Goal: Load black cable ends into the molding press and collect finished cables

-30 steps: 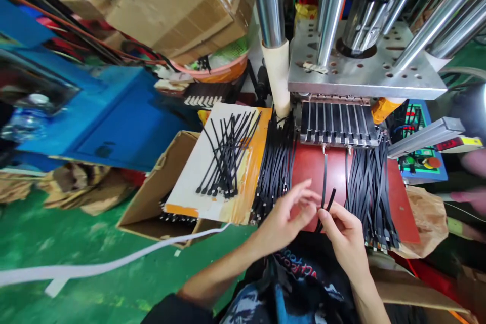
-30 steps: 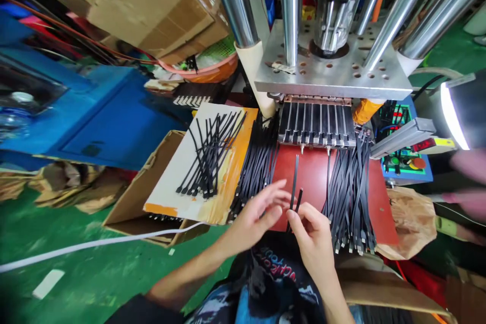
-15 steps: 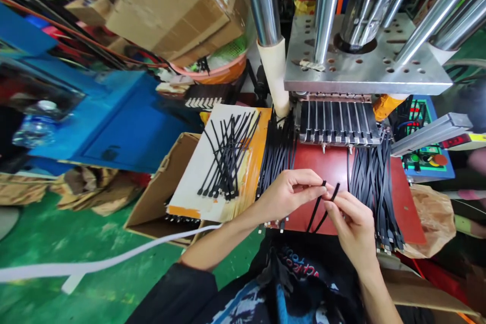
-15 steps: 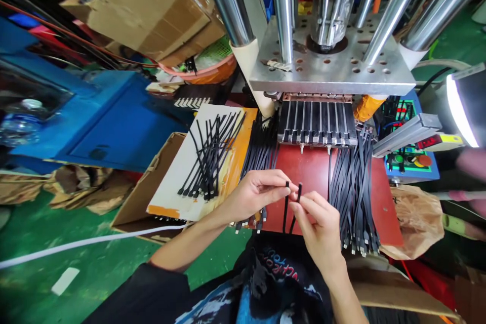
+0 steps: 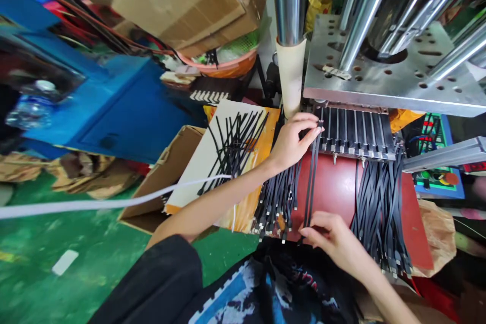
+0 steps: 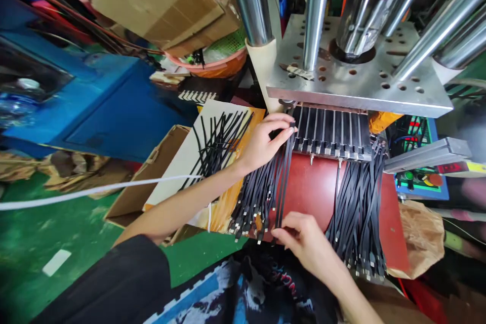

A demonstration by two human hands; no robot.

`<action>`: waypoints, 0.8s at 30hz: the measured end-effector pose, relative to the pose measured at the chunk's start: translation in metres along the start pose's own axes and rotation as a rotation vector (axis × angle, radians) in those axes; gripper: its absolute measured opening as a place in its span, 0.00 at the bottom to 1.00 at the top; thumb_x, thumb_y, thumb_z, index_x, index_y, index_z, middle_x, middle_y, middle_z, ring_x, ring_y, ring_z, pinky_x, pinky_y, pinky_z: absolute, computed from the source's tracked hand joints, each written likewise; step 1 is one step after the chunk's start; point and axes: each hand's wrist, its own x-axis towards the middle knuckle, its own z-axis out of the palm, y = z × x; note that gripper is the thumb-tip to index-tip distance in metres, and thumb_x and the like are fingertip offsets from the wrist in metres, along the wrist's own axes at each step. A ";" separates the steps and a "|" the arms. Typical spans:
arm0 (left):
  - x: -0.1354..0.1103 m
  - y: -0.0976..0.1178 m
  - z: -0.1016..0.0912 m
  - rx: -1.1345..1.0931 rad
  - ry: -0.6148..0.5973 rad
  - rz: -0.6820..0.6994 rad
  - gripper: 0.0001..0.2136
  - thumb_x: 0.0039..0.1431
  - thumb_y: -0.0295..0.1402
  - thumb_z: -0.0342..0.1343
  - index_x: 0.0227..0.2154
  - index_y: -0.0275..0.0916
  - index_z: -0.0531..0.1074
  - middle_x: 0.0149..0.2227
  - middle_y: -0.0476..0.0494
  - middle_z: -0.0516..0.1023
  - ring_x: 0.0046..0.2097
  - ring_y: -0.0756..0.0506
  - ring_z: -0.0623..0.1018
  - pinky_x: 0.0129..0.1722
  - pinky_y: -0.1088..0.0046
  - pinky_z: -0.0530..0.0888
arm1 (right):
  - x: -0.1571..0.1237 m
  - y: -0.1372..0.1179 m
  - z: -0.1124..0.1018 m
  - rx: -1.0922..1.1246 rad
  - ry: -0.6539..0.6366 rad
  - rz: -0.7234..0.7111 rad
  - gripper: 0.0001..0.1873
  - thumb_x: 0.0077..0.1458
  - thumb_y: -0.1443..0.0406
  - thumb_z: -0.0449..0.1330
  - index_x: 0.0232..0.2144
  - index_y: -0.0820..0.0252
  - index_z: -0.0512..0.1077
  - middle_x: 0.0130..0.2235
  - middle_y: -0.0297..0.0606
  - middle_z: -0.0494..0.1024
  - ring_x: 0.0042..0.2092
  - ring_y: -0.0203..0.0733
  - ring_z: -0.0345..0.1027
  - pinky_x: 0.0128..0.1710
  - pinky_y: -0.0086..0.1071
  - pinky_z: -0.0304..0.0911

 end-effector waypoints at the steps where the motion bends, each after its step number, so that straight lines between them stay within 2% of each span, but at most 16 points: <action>1: 0.013 -0.015 0.006 0.052 -0.001 0.006 0.06 0.70 0.29 0.60 0.36 0.36 0.80 0.52 0.37 0.81 0.57 0.43 0.79 0.62 0.65 0.72 | 0.006 -0.008 -0.015 -0.068 0.006 -0.021 0.23 0.68 0.50 0.60 0.25 0.57 0.73 0.27 0.33 0.71 0.29 0.40 0.65 0.28 0.33 0.58; 3: 0.035 -0.040 0.018 0.131 -0.008 -0.011 0.06 0.69 0.29 0.60 0.36 0.37 0.80 0.57 0.36 0.79 0.62 0.40 0.77 0.66 0.61 0.70 | 0.027 -0.029 -0.053 -0.211 0.116 -0.086 0.24 0.66 0.49 0.62 0.23 0.58 0.74 0.22 0.31 0.68 0.26 0.37 0.60 0.27 0.32 0.54; 5: 0.049 -0.056 0.026 0.160 0.007 -0.042 0.05 0.70 0.30 0.59 0.40 0.36 0.80 0.59 0.34 0.78 0.63 0.38 0.76 0.66 0.59 0.71 | 0.057 -0.050 -0.090 -0.277 0.259 -0.153 0.25 0.64 0.48 0.64 0.23 0.59 0.75 0.21 0.30 0.69 0.24 0.35 0.59 0.26 0.31 0.53; 7: 0.051 -0.061 0.026 0.154 0.034 -0.046 0.09 0.71 0.31 0.57 0.48 0.34 0.78 0.60 0.31 0.78 0.65 0.37 0.76 0.65 0.58 0.72 | 0.089 -0.066 -0.117 -0.312 0.344 -0.199 0.25 0.62 0.47 0.65 0.23 0.59 0.74 0.20 0.30 0.69 0.23 0.34 0.58 0.25 0.31 0.52; 9: 0.039 -0.058 0.017 0.152 0.062 0.028 0.14 0.73 0.31 0.54 0.56 0.33 0.74 0.62 0.29 0.77 0.66 0.38 0.75 0.65 0.58 0.73 | 0.116 -0.073 -0.133 -0.356 0.357 -0.223 0.25 0.62 0.46 0.65 0.23 0.58 0.74 0.20 0.29 0.69 0.23 0.34 0.58 0.24 0.31 0.50; 11: 0.020 -0.053 0.002 0.182 0.026 0.236 0.15 0.74 0.30 0.52 0.59 0.35 0.72 0.62 0.32 0.78 0.65 0.41 0.77 0.65 0.60 0.74 | 0.135 -0.072 -0.140 -0.418 0.343 -0.254 0.25 0.63 0.47 0.64 0.23 0.58 0.74 0.19 0.28 0.68 0.23 0.34 0.58 0.25 0.31 0.50; 13: 0.002 -0.049 -0.014 0.264 -0.110 0.503 0.15 0.73 0.30 0.53 0.58 0.37 0.74 0.61 0.35 0.79 0.64 0.42 0.78 0.65 0.60 0.75 | 0.146 -0.068 -0.143 -0.480 0.348 -0.312 0.25 0.64 0.49 0.63 0.22 0.58 0.73 0.20 0.29 0.67 0.24 0.35 0.59 0.27 0.32 0.51; 15: -0.009 -0.047 -0.024 0.365 -0.263 0.685 0.15 0.72 0.30 0.55 0.58 0.37 0.75 0.61 0.35 0.80 0.66 0.40 0.76 0.65 0.57 0.75 | 0.152 -0.063 -0.144 -0.527 0.349 -0.365 0.23 0.64 0.52 0.64 0.21 0.57 0.72 0.22 0.30 0.68 0.26 0.36 0.60 0.29 0.33 0.53; 18: -0.011 -0.047 -0.029 0.488 -0.367 0.737 0.16 0.71 0.32 0.57 0.57 0.34 0.76 0.63 0.33 0.78 0.68 0.36 0.73 0.65 0.53 0.74 | 0.155 -0.059 -0.144 -0.548 0.357 -0.400 0.21 0.64 0.56 0.64 0.21 0.58 0.72 0.25 0.32 0.69 0.27 0.37 0.62 0.31 0.34 0.55; 21: -0.008 -0.046 -0.025 0.585 -0.388 0.747 0.14 0.73 0.30 0.54 0.56 0.34 0.77 0.64 0.34 0.77 0.68 0.36 0.73 0.63 0.54 0.75 | 0.153 -0.055 -0.142 -0.544 0.438 -0.414 0.19 0.64 0.57 0.65 0.23 0.58 0.74 0.27 0.33 0.72 0.28 0.36 0.64 0.31 0.34 0.57; 24: -0.008 -0.039 -0.021 0.670 -0.387 0.739 0.13 0.74 0.28 0.51 0.54 0.34 0.78 0.64 0.35 0.77 0.67 0.37 0.74 0.60 0.55 0.76 | 0.150 -0.051 -0.143 -0.378 0.452 -0.324 0.14 0.60 0.54 0.68 0.34 0.58 0.78 0.30 0.33 0.75 0.24 0.34 0.63 0.25 0.31 0.57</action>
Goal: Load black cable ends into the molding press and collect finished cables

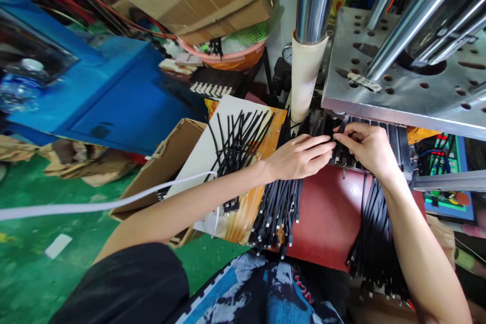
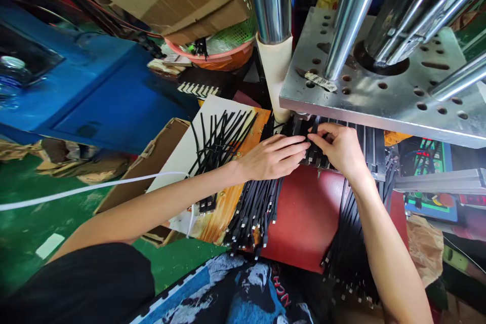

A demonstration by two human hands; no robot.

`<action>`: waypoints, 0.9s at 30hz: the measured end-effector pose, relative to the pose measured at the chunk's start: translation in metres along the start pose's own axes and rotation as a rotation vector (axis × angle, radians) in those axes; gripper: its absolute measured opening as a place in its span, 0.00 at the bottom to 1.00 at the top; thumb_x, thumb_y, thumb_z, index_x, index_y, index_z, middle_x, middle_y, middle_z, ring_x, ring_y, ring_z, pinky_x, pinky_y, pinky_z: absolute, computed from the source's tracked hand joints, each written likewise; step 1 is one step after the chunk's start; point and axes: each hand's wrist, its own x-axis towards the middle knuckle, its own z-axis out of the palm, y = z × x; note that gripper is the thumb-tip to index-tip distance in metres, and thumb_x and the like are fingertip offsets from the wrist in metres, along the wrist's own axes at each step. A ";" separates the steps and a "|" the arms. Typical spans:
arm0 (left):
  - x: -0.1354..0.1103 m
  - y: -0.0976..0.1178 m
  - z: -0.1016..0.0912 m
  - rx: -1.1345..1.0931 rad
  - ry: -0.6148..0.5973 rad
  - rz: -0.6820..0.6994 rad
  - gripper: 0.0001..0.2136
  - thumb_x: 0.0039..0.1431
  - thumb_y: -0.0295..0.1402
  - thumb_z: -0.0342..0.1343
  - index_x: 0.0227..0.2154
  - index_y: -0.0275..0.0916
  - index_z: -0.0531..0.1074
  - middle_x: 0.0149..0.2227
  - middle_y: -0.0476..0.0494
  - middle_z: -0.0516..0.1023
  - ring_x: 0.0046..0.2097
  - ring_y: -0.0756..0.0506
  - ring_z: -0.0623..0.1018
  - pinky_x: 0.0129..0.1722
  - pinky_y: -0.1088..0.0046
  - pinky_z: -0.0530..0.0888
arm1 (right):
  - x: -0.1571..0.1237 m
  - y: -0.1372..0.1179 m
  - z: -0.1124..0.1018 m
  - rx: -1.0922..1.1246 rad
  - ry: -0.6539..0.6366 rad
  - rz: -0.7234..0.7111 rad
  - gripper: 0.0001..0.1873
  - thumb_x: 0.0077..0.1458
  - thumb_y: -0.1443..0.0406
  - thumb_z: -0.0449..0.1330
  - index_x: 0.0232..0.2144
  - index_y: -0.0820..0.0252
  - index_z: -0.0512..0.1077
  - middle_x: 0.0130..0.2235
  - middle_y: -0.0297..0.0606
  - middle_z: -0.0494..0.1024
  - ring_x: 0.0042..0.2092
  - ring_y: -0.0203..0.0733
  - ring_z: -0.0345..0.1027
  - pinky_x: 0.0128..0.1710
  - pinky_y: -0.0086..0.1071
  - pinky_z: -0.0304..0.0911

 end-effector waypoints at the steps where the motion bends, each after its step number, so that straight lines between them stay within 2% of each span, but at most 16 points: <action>1: 0.002 0.003 -0.001 0.014 -0.014 -0.017 0.13 0.74 0.29 0.51 0.54 0.33 0.77 0.64 0.34 0.77 0.67 0.36 0.74 0.59 0.55 0.77 | -0.001 0.001 -0.001 0.070 -0.020 0.054 0.16 0.58 0.52 0.69 0.38 0.58 0.77 0.31 0.32 0.75 0.23 0.33 0.63 0.22 0.30 0.55; 3: 0.005 0.011 -0.004 0.025 -0.043 -0.060 0.16 0.75 0.35 0.52 0.58 0.33 0.76 0.64 0.32 0.77 0.67 0.34 0.73 0.58 0.53 0.77 | 0.000 0.004 -0.001 0.167 -0.056 0.128 0.21 0.54 0.51 0.72 0.40 0.58 0.74 0.32 0.32 0.76 0.21 0.33 0.62 0.18 0.29 0.53; 5: 0.008 0.021 -0.007 0.032 -0.079 -0.110 0.20 0.75 0.40 0.53 0.62 0.34 0.73 0.64 0.31 0.76 0.67 0.33 0.72 0.59 0.53 0.76 | 0.002 0.005 0.000 0.144 -0.041 0.146 0.20 0.54 0.51 0.72 0.37 0.57 0.72 0.31 0.32 0.76 0.21 0.33 0.63 0.17 0.29 0.54; 7: 0.011 0.032 -0.009 0.059 -0.123 -0.176 0.22 0.75 0.41 0.53 0.64 0.34 0.71 0.66 0.30 0.74 0.69 0.33 0.70 0.60 0.53 0.76 | -0.001 0.003 0.003 0.021 0.083 0.122 0.16 0.56 0.55 0.70 0.36 0.58 0.72 0.32 0.34 0.77 0.22 0.35 0.65 0.21 0.31 0.59; 9: 0.013 0.045 -0.010 0.110 -0.173 -0.258 0.23 0.75 0.39 0.52 0.66 0.34 0.69 0.68 0.29 0.71 0.71 0.33 0.67 0.59 0.53 0.76 | -0.010 0.000 0.006 -0.165 0.251 0.050 0.10 0.61 0.59 0.66 0.41 0.59 0.75 0.36 0.38 0.79 0.27 0.39 0.69 0.29 0.35 0.67; 10: 0.014 0.051 -0.011 0.132 -0.200 -0.293 0.23 0.75 0.39 0.51 0.67 0.34 0.67 0.70 0.29 0.69 0.73 0.33 0.65 0.59 0.53 0.76 | -0.018 -0.003 0.006 -0.267 0.291 -0.004 0.10 0.64 0.62 0.62 0.44 0.60 0.77 0.38 0.41 0.79 0.31 0.42 0.72 0.34 0.37 0.69; 12: 0.016 0.059 -0.013 0.147 -0.250 -0.336 0.26 0.75 0.40 0.50 0.69 0.33 0.65 0.73 0.27 0.64 0.75 0.31 0.61 0.60 0.50 0.74 | -0.036 -0.009 0.007 -0.469 0.239 -0.110 0.17 0.67 0.67 0.55 0.51 0.62 0.79 0.43 0.47 0.78 0.39 0.47 0.74 0.41 0.40 0.71; 14: 0.021 0.059 -0.015 0.110 -0.279 -0.359 0.29 0.75 0.44 0.49 0.70 0.31 0.63 0.74 0.26 0.59 0.76 0.31 0.58 0.65 0.46 0.70 | -0.049 -0.016 0.007 -0.664 0.092 -0.155 0.24 0.67 0.71 0.50 0.58 0.62 0.78 0.45 0.50 0.76 0.42 0.50 0.73 0.43 0.41 0.71; 16: 0.029 0.051 -0.017 0.056 -0.283 -0.397 0.30 0.76 0.46 0.47 0.71 0.30 0.63 0.75 0.27 0.58 0.76 0.31 0.57 0.70 0.44 0.64 | -0.050 -0.020 0.008 -0.838 0.000 -0.115 0.28 0.67 0.72 0.49 0.63 0.61 0.75 0.45 0.51 0.75 0.42 0.51 0.72 0.42 0.41 0.70; 18: 0.040 0.036 -0.018 0.017 -0.272 -0.445 0.29 0.76 0.44 0.45 0.71 0.28 0.63 0.74 0.28 0.60 0.76 0.32 0.59 0.73 0.44 0.58 | -0.036 -0.021 0.009 -0.945 -0.015 -0.049 0.30 0.67 0.71 0.49 0.67 0.59 0.72 0.47 0.53 0.76 0.43 0.53 0.73 0.41 0.41 0.68; 20: 0.053 0.019 -0.015 0.004 -0.252 -0.476 0.28 0.76 0.41 0.45 0.70 0.27 0.64 0.72 0.27 0.65 0.73 0.32 0.63 0.74 0.45 0.55 | -0.015 -0.018 0.010 -0.960 -0.006 -0.024 0.29 0.67 0.72 0.48 0.67 0.60 0.72 0.49 0.55 0.78 0.46 0.55 0.74 0.43 0.42 0.68; 24: 0.072 -0.016 0.003 -0.005 -0.245 -0.496 0.24 0.76 0.39 0.44 0.60 0.24 0.73 0.54 0.23 0.82 0.59 0.30 0.79 0.68 0.42 0.63 | 0.026 -0.003 0.011 -0.860 0.014 -0.029 0.25 0.64 0.72 0.50 0.57 0.64 0.77 0.50 0.59 0.82 0.50 0.60 0.75 0.49 0.47 0.67; 26: 0.080 -0.034 0.015 -0.028 -0.230 -0.501 0.22 0.75 0.37 0.45 0.53 0.24 0.78 0.46 0.24 0.84 0.54 0.30 0.82 0.65 0.43 0.66 | 0.046 0.005 0.013 -0.804 0.036 -0.050 0.24 0.62 0.72 0.51 0.56 0.68 0.77 0.50 0.61 0.82 0.51 0.63 0.75 0.52 0.52 0.66; 27: 0.084 -0.042 0.021 -0.042 -0.210 -0.500 0.21 0.75 0.36 0.46 0.50 0.25 0.79 0.45 0.24 0.85 0.53 0.30 0.82 0.64 0.43 0.66 | 0.055 0.008 0.013 -0.777 0.039 -0.073 0.25 0.61 0.73 0.50 0.56 0.69 0.77 0.49 0.62 0.82 0.51 0.64 0.75 0.54 0.54 0.65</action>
